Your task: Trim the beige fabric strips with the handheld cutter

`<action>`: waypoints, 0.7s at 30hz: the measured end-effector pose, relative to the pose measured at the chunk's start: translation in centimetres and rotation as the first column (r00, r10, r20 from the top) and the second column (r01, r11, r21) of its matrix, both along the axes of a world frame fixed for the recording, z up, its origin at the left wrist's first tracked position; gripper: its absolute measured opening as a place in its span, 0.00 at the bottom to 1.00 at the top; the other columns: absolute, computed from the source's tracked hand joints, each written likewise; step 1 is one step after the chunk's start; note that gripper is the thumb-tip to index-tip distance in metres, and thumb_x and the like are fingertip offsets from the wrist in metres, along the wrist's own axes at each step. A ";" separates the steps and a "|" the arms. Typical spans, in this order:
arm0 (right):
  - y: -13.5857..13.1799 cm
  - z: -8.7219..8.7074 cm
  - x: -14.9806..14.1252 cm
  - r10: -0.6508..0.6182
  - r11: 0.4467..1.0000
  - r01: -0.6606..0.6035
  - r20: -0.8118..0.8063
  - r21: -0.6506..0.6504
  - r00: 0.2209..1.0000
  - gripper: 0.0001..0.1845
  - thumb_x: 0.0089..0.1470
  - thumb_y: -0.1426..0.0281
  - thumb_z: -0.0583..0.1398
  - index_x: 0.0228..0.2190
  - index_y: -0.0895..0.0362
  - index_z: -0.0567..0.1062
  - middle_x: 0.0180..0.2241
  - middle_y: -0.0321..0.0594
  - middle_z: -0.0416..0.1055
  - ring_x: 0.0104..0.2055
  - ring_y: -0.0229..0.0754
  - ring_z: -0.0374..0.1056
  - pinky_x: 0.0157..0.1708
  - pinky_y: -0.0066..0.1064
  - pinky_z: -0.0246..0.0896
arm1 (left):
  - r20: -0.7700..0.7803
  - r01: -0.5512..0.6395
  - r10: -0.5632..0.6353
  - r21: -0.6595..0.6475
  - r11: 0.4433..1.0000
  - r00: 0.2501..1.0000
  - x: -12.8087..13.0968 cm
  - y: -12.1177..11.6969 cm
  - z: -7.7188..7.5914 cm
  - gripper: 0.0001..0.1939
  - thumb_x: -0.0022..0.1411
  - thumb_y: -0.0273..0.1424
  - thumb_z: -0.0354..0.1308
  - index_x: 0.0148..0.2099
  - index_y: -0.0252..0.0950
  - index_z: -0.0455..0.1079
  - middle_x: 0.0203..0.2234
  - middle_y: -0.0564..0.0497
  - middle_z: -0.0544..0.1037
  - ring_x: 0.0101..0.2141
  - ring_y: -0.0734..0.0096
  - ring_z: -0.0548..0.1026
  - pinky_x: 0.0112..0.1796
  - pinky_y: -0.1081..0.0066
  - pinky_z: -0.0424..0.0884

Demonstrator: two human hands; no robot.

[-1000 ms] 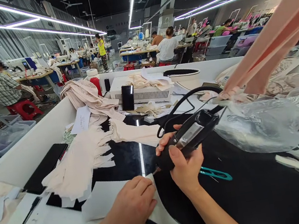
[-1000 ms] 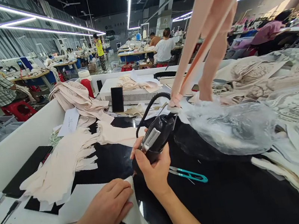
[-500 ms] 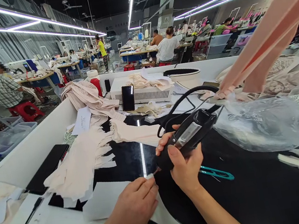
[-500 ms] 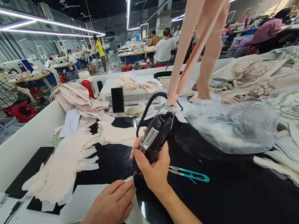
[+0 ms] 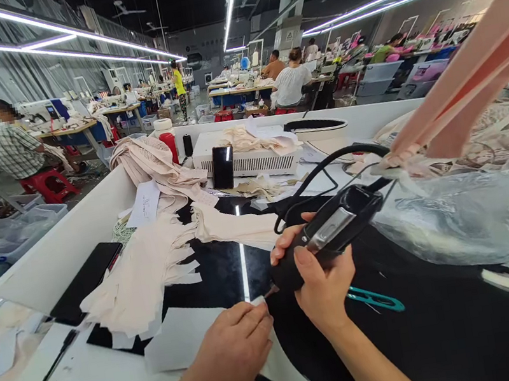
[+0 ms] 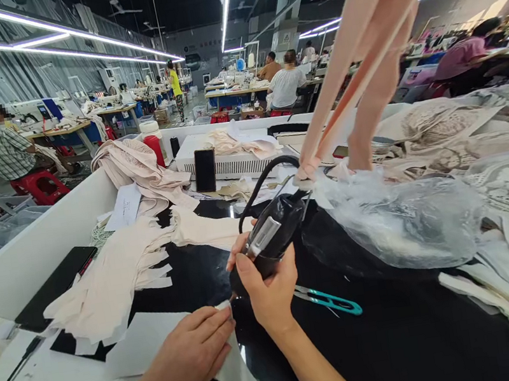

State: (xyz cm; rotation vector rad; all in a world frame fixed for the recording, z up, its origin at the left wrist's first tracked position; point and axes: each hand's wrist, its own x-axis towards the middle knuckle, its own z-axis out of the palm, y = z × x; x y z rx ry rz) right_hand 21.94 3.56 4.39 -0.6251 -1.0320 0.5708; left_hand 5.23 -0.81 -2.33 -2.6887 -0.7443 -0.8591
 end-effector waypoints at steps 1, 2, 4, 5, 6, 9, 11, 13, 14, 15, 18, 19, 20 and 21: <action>0.0 -0.1 -0.1 -0.004 1.000 0.004 0.007 -0.003 1.000 0.19 0.61 0.63 0.72 0.50 0.48 0.74 0.32 0.29 0.76 0.25 0.37 0.72 0.25 0.31 0.74 | 0.005 0.000 0.000 -0.004 1.000 1.000 0.0 0.0 0.0 0.17 0.84 0.27 0.47 0.55 0.30 0.78 0.52 0.47 0.86 0.52 0.70 0.82 0.57 0.72 0.75; 0.0 -0.3 -0.1 -0.007 1.000 0.007 0.017 -0.006 1.000 0.18 0.61 0.63 0.71 0.50 0.48 0.74 0.32 0.29 0.76 0.24 0.37 0.72 0.26 0.31 0.74 | 0.006 0.002 -0.002 -0.007 1.000 1.000 0.0 0.0 -0.1 0.16 0.84 0.27 0.48 0.56 0.30 0.78 0.52 0.47 0.86 0.52 0.71 0.82 0.56 0.72 0.75; 0.1 -0.4 -0.1 -0.010 1.000 0.010 0.033 -0.004 0.999 0.18 0.62 0.64 0.71 0.50 0.48 0.74 0.32 0.29 0.76 0.24 0.37 0.72 0.26 0.32 0.74 | 0.000 -0.001 0.001 -0.012 1.000 1.000 0.0 0.0 -0.2 0.16 0.83 0.28 0.49 0.56 0.30 0.78 0.53 0.47 0.85 0.52 0.71 0.82 0.56 0.72 0.75; 0.1 -0.5 -0.1 -0.011 1.000 0.011 0.037 -0.001 0.999 0.18 0.61 0.64 0.71 0.50 0.48 0.74 0.32 0.29 0.76 0.25 0.37 0.72 0.27 0.32 0.74 | -0.004 -0.003 0.003 -0.012 1.000 1.000 0.1 0.0 -0.3 0.15 0.83 0.28 0.49 0.56 0.30 0.77 0.53 0.47 0.85 0.52 0.71 0.82 0.56 0.72 0.75; 0.2 -0.5 -0.1 -0.012 1.000 0.012 0.034 0.001 0.999 0.18 0.61 0.64 0.71 0.50 0.47 0.74 0.32 0.29 0.76 0.25 0.37 0.72 0.27 0.31 0.74 | -0.008 -0.005 0.005 -0.009 1.000 1.000 0.1 0.0 -0.4 0.15 0.83 0.28 0.49 0.57 0.30 0.77 0.53 0.47 0.85 0.52 0.71 0.81 0.56 0.72 0.75; 0.1 -0.4 0.2 -0.017 1.000 0.017 0.008 -0.004 1.000 0.18 0.61 0.65 0.71 0.51 0.46 0.74 0.32 0.30 0.76 0.27 0.38 0.71 0.26 0.31 0.72 | -0.045 -0.006 0.007 0.017 1.000 0.999 0.1 0.1 -0.6 0.14 0.83 0.28 0.50 0.56 0.29 0.78 0.52 0.46 0.86 0.53 0.71 0.81 0.57 0.72 0.74; 0.1 -0.3 0.3 -0.019 1.000 0.019 -0.001 -0.011 1.000 0.19 0.60 0.65 0.71 0.51 0.46 0.74 0.32 0.31 0.75 0.27 0.38 0.71 0.26 0.31 0.72 | -0.068 -0.002 0.004 0.029 1.000 0.998 0.1 0.1 -0.7 0.14 0.82 0.27 0.52 0.56 0.29 0.78 0.51 0.46 0.86 0.53 0.71 0.81 0.57 0.72 0.74; 0.0 -0.2 0.3 -0.014 1.000 0.014 -0.001 -0.016 1.000 0.19 0.60 0.65 0.71 0.51 0.46 0.75 0.32 0.31 0.75 0.27 0.38 0.70 0.26 0.32 0.72 | -0.071 0.002 0.001 0.032 1.000 0.997 0.2 0.1 -0.7 0.13 0.81 0.26 0.52 0.56 0.28 0.78 0.51 0.46 0.86 0.53 0.71 0.81 0.57 0.72 0.75; 0.0 -0.3 0.3 -0.012 1.000 0.012 -0.001 -0.017 1.000 0.19 0.60 0.66 0.71 0.51 0.46 0.75 0.32 0.31 0.75 0.27 0.38 0.70 0.26 0.31 0.72 | -0.066 0.003 -0.001 0.031 1.000 0.998 0.2 0.1 -0.8 0.13 0.81 0.26 0.52 0.56 0.28 0.78 0.51 0.46 0.86 0.53 0.71 0.81 0.57 0.72 0.75; 0.1 -0.3 0.3 -0.011 1.000 0.011 0.000 -0.019 1.000 0.19 0.59 0.66 0.71 0.51 0.46 0.75 0.32 0.31 0.75 0.27 0.38 0.71 0.26 0.31 0.72 | -0.056 0.004 -0.002 0.030 1.000 0.998 0.2 0.1 -0.8 0.14 0.82 0.26 0.51 0.56 0.28 0.78 0.51 0.46 0.86 0.53 0.71 0.81 0.56 0.71 0.75; 0.1 -0.4 0.1 -0.020 1.000 0.020 0.004 -0.016 1.000 0.20 0.59 0.66 0.71 0.51 0.47 0.75 0.32 0.31 0.76 0.27 0.38 0.71 0.26 0.31 0.73 | 0.008 -0.001 0.000 0.017 1.000 1.000 0.3 0.1 -1.0 0.15 0.83 0.27 0.49 0.55 0.29 0.77 0.51 0.46 0.86 0.51 0.70 0.82 0.54 0.71 0.76; 0.1 -0.4 0.1 -0.022 1.000 0.022 0.007 -0.015 1.000 0.19 0.60 0.66 0.71 0.51 0.48 0.75 0.31 0.30 0.76 0.27 0.38 0.71 0.26 0.31 0.73 | 0.037 -0.001 0.001 0.012 1.000 0.999 0.4 0.1 -1.0 0.16 0.83 0.28 0.48 0.55 0.29 0.78 0.50 0.47 0.86 0.50 0.70 0.82 0.53 0.71 0.77; 0.1 -0.4 0.0 -0.025 1.000 0.025 0.010 -0.018 1.000 0.18 0.60 0.67 0.71 0.50 0.48 0.74 0.31 0.30 0.76 0.27 0.38 0.71 0.26 0.31 0.73 | 0.058 -0.003 0.002 0.006 1.000 0.998 0.4 0.2 -1.0 0.16 0.84 0.28 0.47 0.55 0.29 0.78 0.50 0.47 0.86 0.49 0.70 0.83 0.52 0.71 0.77; 0.1 -0.4 0.0 -0.029 0.999 0.030 0.012 -0.022 0.999 0.18 0.61 0.67 0.70 0.50 0.48 0.74 0.31 0.30 0.76 0.27 0.38 0.71 0.26 0.31 0.74 | 0.067 -0.004 0.004 -0.001 1.000 0.998 0.4 0.2 -0.9 0.17 0.84 0.28 0.47 0.54 0.29 0.78 0.50 0.47 0.86 0.48 0.70 0.83 0.51 0.71 0.78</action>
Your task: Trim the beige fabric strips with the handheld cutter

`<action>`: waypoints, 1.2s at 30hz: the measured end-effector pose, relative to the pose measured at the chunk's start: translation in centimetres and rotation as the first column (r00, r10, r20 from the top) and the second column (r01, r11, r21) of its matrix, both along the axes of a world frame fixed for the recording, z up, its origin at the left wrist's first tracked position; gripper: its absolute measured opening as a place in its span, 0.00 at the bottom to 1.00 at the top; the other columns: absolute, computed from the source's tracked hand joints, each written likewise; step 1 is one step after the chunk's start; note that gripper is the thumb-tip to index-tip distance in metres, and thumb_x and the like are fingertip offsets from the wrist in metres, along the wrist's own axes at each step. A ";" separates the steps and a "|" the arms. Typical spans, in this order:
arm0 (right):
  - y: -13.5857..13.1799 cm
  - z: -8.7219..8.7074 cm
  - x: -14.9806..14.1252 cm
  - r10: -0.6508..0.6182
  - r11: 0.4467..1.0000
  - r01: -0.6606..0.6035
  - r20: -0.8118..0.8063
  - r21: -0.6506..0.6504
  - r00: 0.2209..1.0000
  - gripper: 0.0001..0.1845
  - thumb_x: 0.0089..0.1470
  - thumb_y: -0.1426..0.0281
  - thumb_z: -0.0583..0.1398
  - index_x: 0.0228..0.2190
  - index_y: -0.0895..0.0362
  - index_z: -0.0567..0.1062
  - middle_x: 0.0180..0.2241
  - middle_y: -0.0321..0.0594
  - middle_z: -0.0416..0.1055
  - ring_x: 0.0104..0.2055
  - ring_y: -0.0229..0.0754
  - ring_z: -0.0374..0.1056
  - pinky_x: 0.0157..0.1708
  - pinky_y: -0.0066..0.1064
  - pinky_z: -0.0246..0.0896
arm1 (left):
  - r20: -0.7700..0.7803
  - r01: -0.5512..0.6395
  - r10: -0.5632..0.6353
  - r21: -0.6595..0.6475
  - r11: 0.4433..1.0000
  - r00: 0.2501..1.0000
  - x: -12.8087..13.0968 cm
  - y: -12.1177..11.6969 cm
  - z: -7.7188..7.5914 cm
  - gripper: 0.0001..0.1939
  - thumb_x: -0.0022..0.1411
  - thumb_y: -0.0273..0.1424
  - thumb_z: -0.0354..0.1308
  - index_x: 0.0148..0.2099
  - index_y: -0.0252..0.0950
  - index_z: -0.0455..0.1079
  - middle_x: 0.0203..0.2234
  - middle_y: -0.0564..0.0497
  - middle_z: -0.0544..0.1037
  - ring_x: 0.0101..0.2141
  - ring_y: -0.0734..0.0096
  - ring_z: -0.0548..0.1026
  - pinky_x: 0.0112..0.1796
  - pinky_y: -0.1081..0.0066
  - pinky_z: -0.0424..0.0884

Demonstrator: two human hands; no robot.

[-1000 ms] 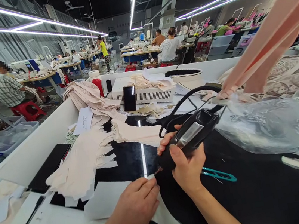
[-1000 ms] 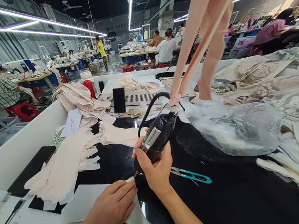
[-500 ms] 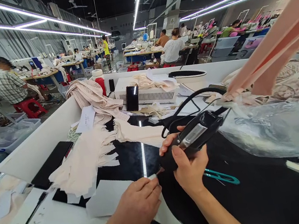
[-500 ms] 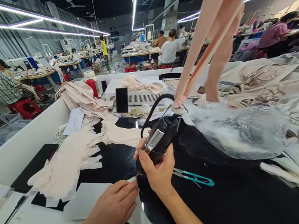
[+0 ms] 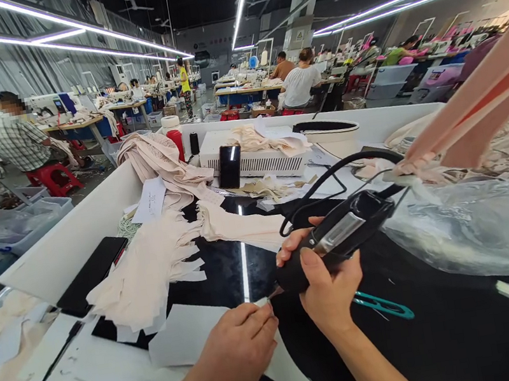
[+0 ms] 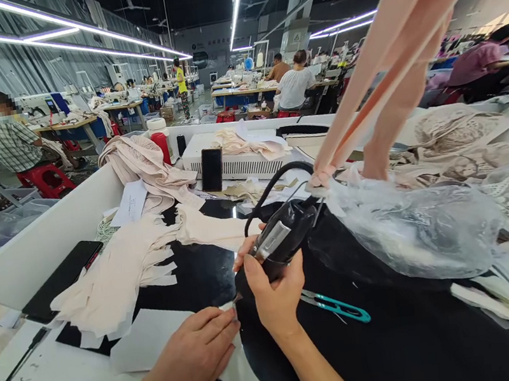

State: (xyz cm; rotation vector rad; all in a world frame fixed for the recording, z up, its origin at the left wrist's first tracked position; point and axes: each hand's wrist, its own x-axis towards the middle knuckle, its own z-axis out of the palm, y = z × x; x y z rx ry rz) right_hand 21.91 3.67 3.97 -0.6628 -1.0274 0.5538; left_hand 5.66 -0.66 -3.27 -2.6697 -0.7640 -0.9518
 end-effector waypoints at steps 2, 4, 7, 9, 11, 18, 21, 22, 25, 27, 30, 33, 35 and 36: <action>0.0 0.1 -0.1 -0.011 1.000 0.011 0.005 -0.011 1.000 0.17 0.61 0.69 0.69 0.49 0.48 0.74 0.31 0.29 0.76 0.27 0.38 0.71 0.26 0.31 0.75 | -0.010 0.000 0.000 -0.014 1.000 1.000 0.0 0.0 0.1 0.16 0.84 0.27 0.47 0.54 0.30 0.78 0.50 0.48 0.86 0.47 0.70 0.83 0.51 0.71 0.78; 0.0 0.1 -0.1 -0.010 1.000 0.010 0.004 -0.017 1.000 0.17 0.61 0.71 0.69 0.49 0.48 0.74 0.30 0.29 0.76 0.26 0.38 0.71 0.26 0.31 0.74 | -0.024 0.001 -0.001 -0.018 1.000 1.000 0.0 0.0 0.2 0.16 0.83 0.26 0.48 0.54 0.30 0.78 0.50 0.48 0.86 0.47 0.70 0.83 0.51 0.71 0.78; -0.1 0.2 -0.2 0.004 1.000 -0.004 -0.012 0.003 1.000 0.17 0.61 0.70 0.69 0.50 0.48 0.74 0.31 0.30 0.76 0.27 0.38 0.71 0.25 0.31 0.73 | -0.035 0.001 -0.002 -0.025 1.000 0.999 0.0 -0.1 0.3 0.15 0.82 0.25 0.49 0.54 0.29 0.77 0.49 0.47 0.86 0.47 0.70 0.83 0.51 0.71 0.78; 0.0 0.2 -0.3 0.005 1.000 -0.005 -0.012 0.014 1.000 0.18 0.60 0.70 0.69 0.51 0.48 0.74 0.31 0.30 0.76 0.27 0.38 0.71 0.26 0.31 0.73 | -0.044 0.000 -0.003 -0.049 0.999 0.999 0.0 -0.1 0.5 0.14 0.82 0.26 0.49 0.55 0.29 0.77 0.49 0.47 0.86 0.46 0.69 0.83 0.50 0.71 0.78; 0.0 0.1 -0.4 0.005 1.000 -0.005 0.005 0.006 1.000 0.18 0.60 0.70 0.69 0.50 0.48 0.73 0.30 0.29 0.76 0.26 0.38 0.71 0.26 0.32 0.73 | -0.052 0.004 -0.008 -0.074 0.997 0.999 -0.1 -0.1 0.7 0.13 0.82 0.25 0.50 0.56 0.28 0.77 0.49 0.47 0.86 0.46 0.69 0.83 0.50 0.71 0.78; 0.0 0.3 -0.7 -0.008 1.000 0.008 0.004 -0.005 1.000 0.15 0.61 0.69 0.68 0.48 0.48 0.72 0.30 0.28 0.76 0.24 0.37 0.71 0.24 0.31 0.71 | -0.032 0.028 -0.033 -0.158 0.987 0.999 -0.4 -0.2 0.9 0.15 0.83 0.26 0.49 0.58 0.29 0.76 0.52 0.46 0.85 0.48 0.66 0.82 0.51 0.69 0.80; -0.3 0.4 -1.0 0.002 1.000 -0.002 -0.009 0.003 1.000 0.17 0.61 0.68 0.69 0.50 0.48 0.72 0.30 0.28 0.76 0.24 0.37 0.71 0.24 0.31 0.72 | -0.054 0.017 -0.028 -0.195 0.981 0.998 -0.5 -0.2 0.7 0.16 0.83 0.28 0.47 0.61 0.30 0.75 0.53 0.44 0.85 0.49 0.66 0.82 0.52 0.67 0.80; -0.3 0.4 -1.1 0.007 1.000 -0.007 -0.006 0.000 1.000 0.17 0.61 0.67 0.69 0.49 0.49 0.72 0.30 0.29 0.76 0.24 0.37 0.72 0.25 0.31 0.72 | -0.064 0.018 -0.031 -0.197 0.980 0.997 -0.5 -0.2 0.6 0.16 0.83 0.28 0.47 0.61 0.31 0.75 0.53 0.44 0.85 0.50 0.66 0.82 0.52 0.67 0.80; -0.5 0.2 -1.4 0.032 0.999 -0.032 0.010 0.002 0.999 0.16 0.62 0.66 0.69 0.49 0.49 0.72 0.31 0.30 0.76 0.25 0.37 0.72 0.26 0.31 0.73 | -0.068 0.033 -0.045 -0.168 0.985 0.997 -0.6 -0.2 0.5 0.16 0.83 0.27 0.47 0.60 0.31 0.75 0.52 0.45 0.85 0.50 0.66 0.82 0.51 0.67 0.80; -0.4 0.0 -1.5 0.040 0.999 -0.041 0.013 0.010 0.999 0.16 0.62 0.67 0.69 0.49 0.49 0.72 0.32 0.29 0.76 0.25 0.37 0.72 0.26 0.31 0.73 | -0.057 0.032 -0.042 -0.159 0.987 0.998 -0.6 -0.2 0.5 0.16 0.84 0.28 0.47 0.59 0.31 0.75 0.52 0.46 0.85 0.50 0.66 0.82 0.51 0.68 0.80; -0.3 -0.2 -1.5 0.032 0.999 -0.033 0.017 0.006 0.999 0.16 0.63 0.68 0.69 0.49 0.48 0.72 0.31 0.29 0.76 0.25 0.36 0.72 0.26 0.30 0.73 | -0.048 0.028 -0.036 -0.160 0.987 0.998 -0.6 -0.1 0.6 0.16 0.84 0.28 0.47 0.59 0.31 0.75 0.53 0.46 0.85 0.49 0.67 0.82 0.52 0.69 0.79; -0.2 -0.3 -1.5 0.025 1.000 -0.025 0.020 0.003 0.999 0.13 0.63 0.69 0.68 0.47 0.49 0.72 0.31 0.29 0.76 0.27 0.37 0.72 0.26 0.29 0.72 | -0.068 0.029 -0.039 -0.140 0.990 0.997 -0.6 0.0 0.6 0.15 0.84 0.27 0.47 0.59 0.30 0.75 0.52 0.46 0.85 0.50 0.68 0.82 0.53 0.69 0.78; -0.2 -0.2 -1.5 0.028 1.000 -0.028 0.024 0.002 0.999 0.12 0.62 0.69 0.68 0.44 0.49 0.71 0.31 0.29 0.76 0.26 0.37 0.72 0.26 0.29 0.73 | -0.080 0.032 -0.043 -0.132 0.991 0.996 -0.5 0.0 0.6 0.15 0.84 0.27 0.47 0.59 0.30 0.75 0.52 0.46 0.85 0.50 0.68 0.82 0.52 0.69 0.78; -0.2 0.0 -1.5 0.030 1.000 -0.030 0.027 0.000 0.999 0.12 0.62 0.69 0.68 0.43 0.49 0.71 0.31 0.29 0.76 0.26 0.37 0.72 0.26 0.30 0.73 | -0.079 0.038 -0.049 -0.135 0.990 0.996 -0.5 0.0 0.7 0.15 0.84 0.27 0.47 0.59 0.30 0.75 0.52 0.46 0.85 0.50 0.68 0.82 0.52 0.70 0.78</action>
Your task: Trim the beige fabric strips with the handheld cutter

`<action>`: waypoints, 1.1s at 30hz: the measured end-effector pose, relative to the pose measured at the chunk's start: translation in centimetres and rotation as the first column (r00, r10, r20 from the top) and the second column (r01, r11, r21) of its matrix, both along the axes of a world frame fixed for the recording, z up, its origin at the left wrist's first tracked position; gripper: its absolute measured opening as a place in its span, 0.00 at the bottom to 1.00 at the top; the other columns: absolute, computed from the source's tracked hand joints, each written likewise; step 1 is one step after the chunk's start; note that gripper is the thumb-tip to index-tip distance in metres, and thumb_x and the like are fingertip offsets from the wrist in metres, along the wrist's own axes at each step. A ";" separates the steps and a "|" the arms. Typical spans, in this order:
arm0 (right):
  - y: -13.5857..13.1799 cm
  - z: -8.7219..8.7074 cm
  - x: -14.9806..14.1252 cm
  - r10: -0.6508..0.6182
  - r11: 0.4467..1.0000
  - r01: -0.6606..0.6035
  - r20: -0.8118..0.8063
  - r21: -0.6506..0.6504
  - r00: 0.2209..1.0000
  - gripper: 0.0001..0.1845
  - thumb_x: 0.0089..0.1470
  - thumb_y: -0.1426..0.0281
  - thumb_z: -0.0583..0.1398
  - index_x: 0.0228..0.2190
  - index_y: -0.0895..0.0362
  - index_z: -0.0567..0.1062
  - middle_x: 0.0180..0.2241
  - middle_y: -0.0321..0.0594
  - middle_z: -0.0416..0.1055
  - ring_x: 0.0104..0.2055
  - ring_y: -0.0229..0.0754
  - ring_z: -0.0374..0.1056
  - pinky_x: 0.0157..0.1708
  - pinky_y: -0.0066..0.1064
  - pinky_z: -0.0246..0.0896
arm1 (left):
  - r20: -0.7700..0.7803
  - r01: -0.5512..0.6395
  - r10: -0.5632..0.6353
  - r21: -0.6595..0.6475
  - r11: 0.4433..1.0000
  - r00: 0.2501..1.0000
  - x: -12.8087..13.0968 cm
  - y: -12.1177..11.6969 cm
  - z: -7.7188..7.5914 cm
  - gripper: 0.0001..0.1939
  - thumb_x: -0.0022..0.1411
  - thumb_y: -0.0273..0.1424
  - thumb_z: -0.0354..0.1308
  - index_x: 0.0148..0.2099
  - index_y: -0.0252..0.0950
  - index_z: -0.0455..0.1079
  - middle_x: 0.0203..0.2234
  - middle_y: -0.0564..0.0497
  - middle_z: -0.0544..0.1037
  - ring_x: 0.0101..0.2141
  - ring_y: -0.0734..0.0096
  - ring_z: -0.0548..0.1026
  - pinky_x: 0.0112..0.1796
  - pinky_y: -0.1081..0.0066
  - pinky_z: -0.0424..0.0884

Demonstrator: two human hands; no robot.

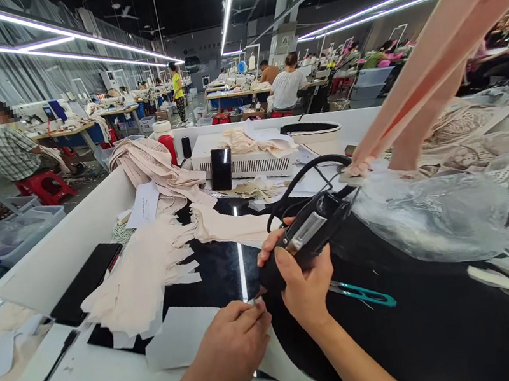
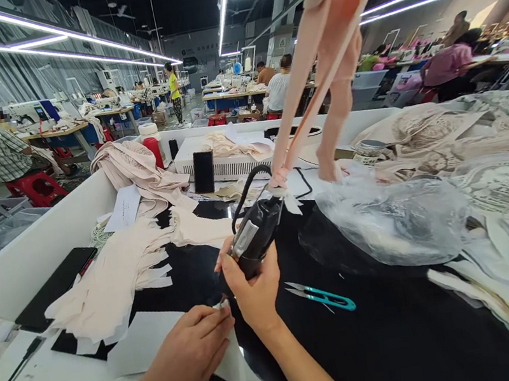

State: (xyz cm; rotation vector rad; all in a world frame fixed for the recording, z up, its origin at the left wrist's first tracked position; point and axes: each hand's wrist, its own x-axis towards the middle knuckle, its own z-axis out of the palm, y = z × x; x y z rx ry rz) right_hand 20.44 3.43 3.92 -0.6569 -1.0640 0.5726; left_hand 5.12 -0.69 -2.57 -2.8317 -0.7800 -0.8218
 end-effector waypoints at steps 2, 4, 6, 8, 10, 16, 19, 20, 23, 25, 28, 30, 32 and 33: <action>-0.1 0.4 0.2 0.000 1.000 0.000 0.006 0.001 1.000 0.12 0.62 0.69 0.69 0.42 0.50 0.71 0.31 0.29 0.77 0.25 0.36 0.72 0.26 0.30 0.73 | 0.021 0.008 -0.008 -0.016 1.000 1.000 -0.1 0.0 0.2 0.16 0.83 0.27 0.47 0.59 0.30 0.74 0.52 0.46 0.85 0.50 0.68 0.82 0.53 0.70 0.77; -0.3 0.8 0.5 -0.006 1.000 0.006 0.009 0.002 1.000 0.13 0.61 0.68 0.69 0.42 0.50 0.71 0.31 0.29 0.77 0.25 0.37 0.73 0.27 0.30 0.73 | 0.041 0.001 0.000 -0.030 1.000 0.999 -0.5 0.3 0.4 0.15 0.83 0.28 0.47 0.59 0.31 0.75 0.53 0.46 0.84 0.50 0.66 0.82 0.53 0.68 0.78; -0.8 1.4 0.9 -0.017 1.000 0.017 0.009 -0.005 1.000 0.14 0.60 0.66 0.70 0.43 0.50 0.72 0.31 0.30 0.77 0.25 0.37 0.73 0.27 0.31 0.73 | 0.037 -0.028 0.030 -0.043 0.999 0.999 -1.2 0.7 0.5 0.14 0.83 0.29 0.49 0.59 0.32 0.75 0.54 0.46 0.84 0.50 0.65 0.81 0.53 0.66 0.78; -1.4 1.8 1.4 -0.033 0.999 0.033 0.001 -0.019 0.999 0.16 0.60 0.65 0.71 0.45 0.49 0.72 0.31 0.30 0.77 0.25 0.38 0.73 0.27 0.32 0.74 | 0.012 -0.073 0.074 -0.059 0.996 0.997 -2.2 1.4 0.7 0.14 0.82 0.30 0.51 0.59 0.34 0.75 0.55 0.46 0.83 0.52 0.64 0.81 0.54 0.64 0.79; -2.1 2.0 2.0 -0.045 0.999 0.044 -0.016 -0.031 0.999 0.18 0.59 0.65 0.71 0.47 0.49 0.73 0.30 0.29 0.76 0.25 0.39 0.73 0.26 0.33 0.74 | -0.011 -0.113 0.113 -0.059 0.992 0.994 -3.3 2.0 1.0 0.14 0.82 0.29 0.51 0.61 0.34 0.75 0.57 0.45 0.83 0.55 0.63 0.80 0.56 0.62 0.78; -4.2 2.0 3.2 -0.071 0.997 0.071 -0.016 -0.043 0.997 0.18 0.59 0.64 0.72 0.48 0.48 0.76 0.30 0.31 0.75 0.25 0.39 0.72 0.24 0.33 0.74 | -0.007 -0.072 0.072 -0.026 0.997 0.997 -4.1 0.9 2.2 0.15 0.82 0.27 0.49 0.62 0.33 0.74 0.58 0.43 0.82 0.58 0.62 0.79 0.60 0.60 0.78; -4.6 1.7 3.3 -0.067 0.997 0.066 -0.016 -0.040 0.998 0.18 0.59 0.63 0.72 0.48 0.49 0.76 0.30 0.31 0.75 0.25 0.39 0.72 0.25 0.33 0.74 | 0.058 0.030 -0.027 -0.047 0.998 0.998 -2.8 -0.4 2.5 0.13 0.82 0.27 0.50 0.58 0.34 0.75 0.51 0.44 0.84 0.52 0.64 0.81 0.56 0.63 0.80; -4.6 1.6 3.3 -0.063 0.997 0.062 -0.020 -0.038 0.998 0.18 0.59 0.63 0.73 0.48 0.49 0.76 0.30 0.31 0.75 0.25 0.39 0.73 0.25 0.33 0.74 | 0.073 0.055 -0.052 -0.048 0.997 0.996 -2.3 -0.7 2.4 0.12 0.82 0.27 0.50 0.57 0.34 0.75 0.49 0.45 0.84 0.50 0.64 0.82 0.54 0.64 0.80; -4.7 1.4 3.2 -0.052 0.998 0.050 -0.030 -0.047 0.998 0.19 0.59 0.62 0.73 0.49 0.49 0.76 0.31 0.32 0.76 0.26 0.39 0.73 0.26 0.32 0.75 | 0.078 0.076 -0.071 -0.063 0.995 0.994 -0.9 -1.2 2.4 0.12 0.83 0.29 0.50 0.56 0.34 0.74 0.45 0.46 0.84 0.46 0.63 0.82 0.50 0.65 0.82; -4.7 1.3 3.1 -0.048 0.998 0.046 -0.035 -0.053 0.998 0.19 0.59 0.63 0.73 0.49 0.49 0.75 0.31 0.32 0.77 0.26 0.38 0.73 0.26 0.32 0.74 | 0.066 0.059 -0.054 -0.079 0.995 0.996 -0.4 -1.4 2.4 0.12 0.83 0.29 0.49 0.56 0.33 0.74 0.44 0.47 0.83 0.45 0.63 0.82 0.48 0.65 0.82; -4.9 1.2 3.0 -0.042 0.997 0.040 -0.032 -0.060 0.999 0.20 0.60 0.62 0.73 0.50 0.49 0.75 0.31 0.32 0.76 0.25 0.38 0.73 0.25 0.31 0.74 | 0.018 0.042 -0.041 -0.109 0.993 0.999 -0.2 -1.5 2.4 0.11 0.82 0.27 0.50 0.55 0.33 0.74 0.42 0.47 0.82 0.44 0.64 0.82 0.47 0.66 0.82; -5.0 1.1 2.9 -0.043 0.997 0.041 -0.026 -0.066 0.999 0.20 0.60 0.62 0.73 0.50 0.49 0.74 0.31 0.32 0.76 0.25 0.39 0.73 0.25 0.31 0.73 | -0.008 0.045 -0.046 -0.128 0.991 0.999 -0.3 -1.7 2.4 0.10 0.81 0.26 0.51 0.54 0.34 0.74 0.42 0.46 0.81 0.44 0.64 0.81 0.46 0.66 0.83; -5.1 1.0 2.9 -0.042 0.997 0.041 -0.021 -0.070 0.999 0.21 0.60 0.61 0.73 0.49 0.48 0.74 0.31 0.32 0.76 0.25 0.39 0.72 0.24 0.31 0.73 | -0.013 0.051 -0.053 -0.142 0.989 0.999 -0.5 -1.8 2.3 0.11 0.81 0.26 0.50 0.54 0.34 0.74 0.43 0.45 0.81 0.45 0.64 0.81 0.47 0.66 0.83; -5.1 1.0 2.9 -0.042 0.997 0.041 -0.021 -0.069 0.999 0.21 0.60 0.61 0.73 0.49 0.48 0.74 0.31 0.32 0.76 0.25 0.39 0.72 0.24 0.31 0.73 | -0.008 0.054 -0.056 -0.143 0.988 0.998 -0.5 -1.9 2.2 0.11 0.82 0.26 0.50 0.54 0.34 0.74 0.43 0.45 0.81 0.45 0.64 0.81 0.47 0.66 0.83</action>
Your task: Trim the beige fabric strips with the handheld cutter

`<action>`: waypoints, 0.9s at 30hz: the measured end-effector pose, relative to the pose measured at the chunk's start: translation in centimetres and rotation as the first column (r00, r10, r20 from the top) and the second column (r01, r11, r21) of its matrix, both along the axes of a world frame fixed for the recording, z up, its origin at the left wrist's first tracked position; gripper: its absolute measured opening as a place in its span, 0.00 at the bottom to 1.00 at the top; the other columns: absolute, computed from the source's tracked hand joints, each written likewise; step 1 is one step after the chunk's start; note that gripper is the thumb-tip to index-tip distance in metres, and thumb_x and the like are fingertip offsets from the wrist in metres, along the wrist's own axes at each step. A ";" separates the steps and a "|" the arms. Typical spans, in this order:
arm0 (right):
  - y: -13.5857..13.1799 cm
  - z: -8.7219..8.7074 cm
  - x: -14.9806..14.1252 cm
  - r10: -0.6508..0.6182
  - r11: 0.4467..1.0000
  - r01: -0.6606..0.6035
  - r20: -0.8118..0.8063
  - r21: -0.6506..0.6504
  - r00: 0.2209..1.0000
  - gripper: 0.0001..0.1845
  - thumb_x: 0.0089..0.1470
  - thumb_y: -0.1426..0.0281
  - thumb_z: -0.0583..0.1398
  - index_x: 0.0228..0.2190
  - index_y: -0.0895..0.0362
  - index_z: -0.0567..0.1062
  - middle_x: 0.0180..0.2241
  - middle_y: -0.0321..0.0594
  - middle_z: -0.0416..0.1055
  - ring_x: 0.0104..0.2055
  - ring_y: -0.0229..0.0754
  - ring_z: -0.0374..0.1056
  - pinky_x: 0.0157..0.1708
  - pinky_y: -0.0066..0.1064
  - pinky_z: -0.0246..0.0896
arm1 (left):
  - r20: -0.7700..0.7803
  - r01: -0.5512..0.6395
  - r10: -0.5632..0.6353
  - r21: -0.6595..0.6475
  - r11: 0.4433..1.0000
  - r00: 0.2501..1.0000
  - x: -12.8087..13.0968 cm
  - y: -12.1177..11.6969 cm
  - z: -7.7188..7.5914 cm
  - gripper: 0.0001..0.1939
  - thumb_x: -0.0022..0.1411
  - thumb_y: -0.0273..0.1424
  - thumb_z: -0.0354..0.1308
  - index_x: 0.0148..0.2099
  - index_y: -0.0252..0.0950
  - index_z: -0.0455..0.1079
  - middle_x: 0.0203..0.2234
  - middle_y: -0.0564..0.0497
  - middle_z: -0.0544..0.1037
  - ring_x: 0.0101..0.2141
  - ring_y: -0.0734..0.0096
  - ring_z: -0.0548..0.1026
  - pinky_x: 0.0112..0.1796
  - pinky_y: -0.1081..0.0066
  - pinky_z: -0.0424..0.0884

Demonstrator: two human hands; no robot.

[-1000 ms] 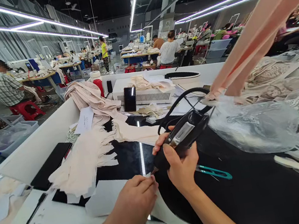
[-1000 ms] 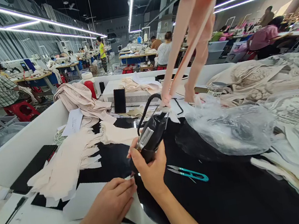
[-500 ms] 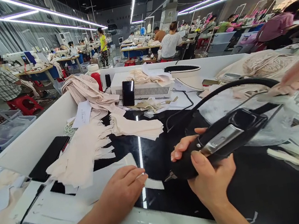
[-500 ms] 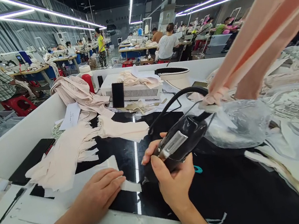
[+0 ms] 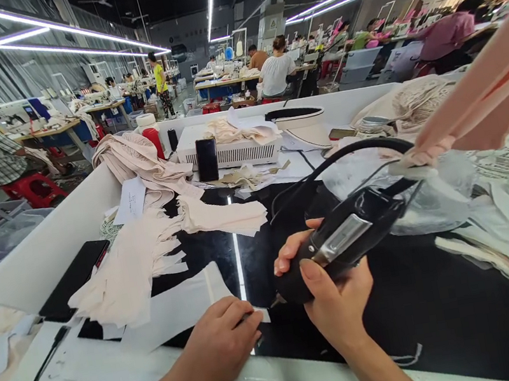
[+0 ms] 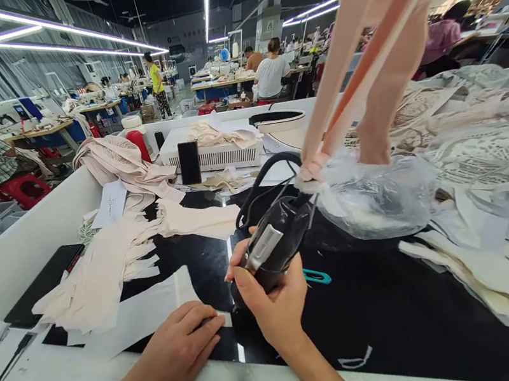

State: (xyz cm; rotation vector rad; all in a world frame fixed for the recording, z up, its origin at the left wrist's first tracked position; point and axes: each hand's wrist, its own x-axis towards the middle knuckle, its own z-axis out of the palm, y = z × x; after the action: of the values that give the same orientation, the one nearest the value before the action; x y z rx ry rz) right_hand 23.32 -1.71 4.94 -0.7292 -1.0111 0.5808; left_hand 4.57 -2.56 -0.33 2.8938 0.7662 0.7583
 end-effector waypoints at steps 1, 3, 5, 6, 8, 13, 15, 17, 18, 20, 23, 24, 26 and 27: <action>0.0 0.0 0.0 0.001 1.000 -0.001 0.000 0.001 1.000 0.21 0.60 0.61 0.73 0.49 0.48 0.74 0.31 0.32 0.76 0.25 0.39 0.72 0.24 0.31 0.73 | 0.007 0.002 -0.002 0.001 1.000 1.000 0.0 0.0 -0.1 0.12 0.82 0.26 0.49 0.54 0.34 0.74 0.43 0.45 0.81 0.45 0.64 0.81 0.48 0.66 0.83; -0.1 -0.1 -0.1 0.003 1.000 -0.003 0.000 0.004 1.000 0.21 0.60 0.60 0.73 0.49 0.48 0.73 0.31 0.32 0.76 0.25 0.39 0.72 0.25 0.31 0.73 | 0.024 0.006 -0.006 0.011 1.000 1.000 -0.1 -0.1 -0.3 0.14 0.83 0.26 0.46 0.54 0.34 0.75 0.43 0.45 0.81 0.44 0.65 0.81 0.48 0.65 0.83; -0.1 -0.1 -0.2 0.007 1.000 -0.007 0.000 0.007 1.000 0.20 0.60 0.60 0.73 0.49 0.48 0.73 0.31 0.32 0.76 0.25 0.39 0.73 0.25 0.31 0.74 | 0.036 0.007 -0.007 0.019 1.000 0.999 0.0 -0.1 -0.5 0.15 0.83 0.26 0.45 0.53 0.33 0.75 0.43 0.44 0.81 0.44 0.65 0.81 0.48 0.65 0.83; -0.2 -0.1 -0.2 0.009 1.000 -0.009 -0.001 0.009 1.000 0.20 0.60 0.61 0.73 0.49 0.49 0.73 0.31 0.32 0.76 0.25 0.39 0.73 0.25 0.31 0.74 | 0.042 0.006 -0.007 0.022 1.000 0.999 0.0 -0.1 -0.6 0.15 0.83 0.26 0.45 0.53 0.33 0.75 0.43 0.44 0.81 0.44 0.64 0.81 0.48 0.65 0.83; -0.2 -0.2 -0.4 0.018 1.000 -0.018 -0.006 0.012 1.000 0.20 0.60 0.61 0.73 0.49 0.49 0.74 0.31 0.32 0.76 0.25 0.38 0.73 0.25 0.31 0.74 | 0.052 0.002 -0.003 0.022 1.000 0.999 -0.1 -0.2 -0.9 0.15 0.83 0.26 0.45 0.53 0.33 0.74 0.43 0.44 0.81 0.45 0.64 0.81 0.50 0.65 0.83; -0.5 -0.3 -0.6 0.048 0.999 -0.047 -0.025 0.021 0.999 0.20 0.60 0.61 0.73 0.50 0.49 0.74 0.31 0.32 0.76 0.25 0.38 0.73 0.24 0.29 0.72 | 0.091 0.000 -0.005 0.055 0.998 0.996 -0.1 -0.2 -1.1 0.16 0.83 0.27 0.43 0.54 0.32 0.74 0.42 0.44 0.81 0.45 0.64 0.82 0.50 0.65 0.84; -0.5 -0.3 -0.7 0.051 0.998 -0.051 -0.026 0.021 0.998 0.20 0.60 0.61 0.73 0.50 0.49 0.74 0.31 0.32 0.76 0.25 0.38 0.73 0.24 0.29 0.72 | 0.103 0.005 -0.014 0.083 0.997 0.995 0.0 -0.2 -1.1 0.17 0.84 0.26 0.42 0.53 0.31 0.74 0.42 0.43 0.81 0.44 0.64 0.82 0.50 0.65 0.84; -0.5 -0.3 -0.8 0.055 0.998 -0.055 -0.028 0.023 0.998 0.21 0.60 0.61 0.73 0.50 0.49 0.74 0.31 0.32 0.76 0.25 0.38 0.73 0.24 0.29 0.73 | 0.108 0.007 -0.018 0.098 0.995 0.994 0.1 -0.2 -1.2 0.17 0.83 0.26 0.43 0.52 0.30 0.74 0.41 0.44 0.81 0.44 0.64 0.82 0.50 0.66 0.83; -0.5 -0.4 -0.8 0.058 0.998 -0.058 -0.029 0.025 0.998 0.21 0.60 0.61 0.73 0.50 0.49 0.74 0.31 0.32 0.76 0.25 0.37 0.73 0.25 0.29 0.73 | 0.108 0.009 -0.020 0.103 0.995 0.994 0.2 -0.3 -1.2 0.16 0.83 0.26 0.43 0.52 0.30 0.73 0.41 0.44 0.81 0.44 0.64 0.82 0.50 0.66 0.83; -0.5 -0.5 -0.8 0.068 0.997 -0.067 -0.030 0.028 0.997 0.21 0.60 0.60 0.73 0.50 0.49 0.74 0.32 0.32 0.77 0.26 0.37 0.73 0.26 0.28 0.74 | 0.102 0.013 -0.023 0.105 0.994 0.995 0.2 -0.3 -1.5 0.15 0.83 0.25 0.44 0.52 0.29 0.74 0.41 0.44 0.81 0.44 0.64 0.81 0.50 0.66 0.83; -0.5 -0.7 -0.9 0.078 0.997 -0.077 -0.031 0.027 0.996 0.20 0.61 0.61 0.73 0.51 0.48 0.74 0.33 0.32 0.77 0.27 0.37 0.74 0.27 0.28 0.74 | 0.079 0.013 -0.021 0.102 0.995 0.997 0.1 -0.3 -1.9 0.13 0.82 0.24 0.47 0.53 0.29 0.73 0.42 0.45 0.81 0.45 0.62 0.81 0.53 0.62 0.83; -0.6 -0.8 -0.9 0.080 0.997 -0.079 -0.032 0.025 0.996 0.20 0.62 0.61 0.73 0.51 0.48 0.74 0.33 0.32 0.77 0.27 0.37 0.74 0.27 0.28 0.74 | 0.074 0.012 -0.020 0.096 0.995 0.997 0.1 -0.3 -2.0 0.12 0.82 0.24 0.47 0.53 0.29 0.73 0.43 0.45 0.81 0.46 0.61 0.81 0.54 0.59 0.82; -0.6 -0.8 -1.0 0.086 0.996 -0.085 -0.037 0.022 0.996 0.20 0.62 0.61 0.73 0.51 0.48 0.74 0.33 0.31 0.77 0.27 0.36 0.74 0.28 0.28 0.74 | 0.077 0.010 -0.016 0.080 0.997 0.997 0.0 -0.3 -2.2 0.12 0.82 0.25 0.48 0.53 0.30 0.73 0.43 0.46 0.81 0.47 0.61 0.81 0.58 0.55 0.80; -0.6 -0.8 -1.0 0.089 0.996 -0.088 -0.041 0.021 0.995 0.20 0.61 0.61 0.73 0.51 0.48 0.75 0.33 0.31 0.77 0.27 0.36 0.74 0.28 0.27 0.74 | 0.082 0.010 -0.015 0.070 0.998 0.997 -0.1 -0.3 -2.2 0.12 0.82 0.25 0.48 0.53 0.31 0.73 0.44 0.46 0.81 0.48 0.61 0.81 0.59 0.54 0.79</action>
State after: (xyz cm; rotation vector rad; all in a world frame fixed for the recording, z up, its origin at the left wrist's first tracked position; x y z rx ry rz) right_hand 22.33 -2.34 4.18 -0.6550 -1.0128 0.6597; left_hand 4.47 -2.87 -2.55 2.9033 0.7267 0.9143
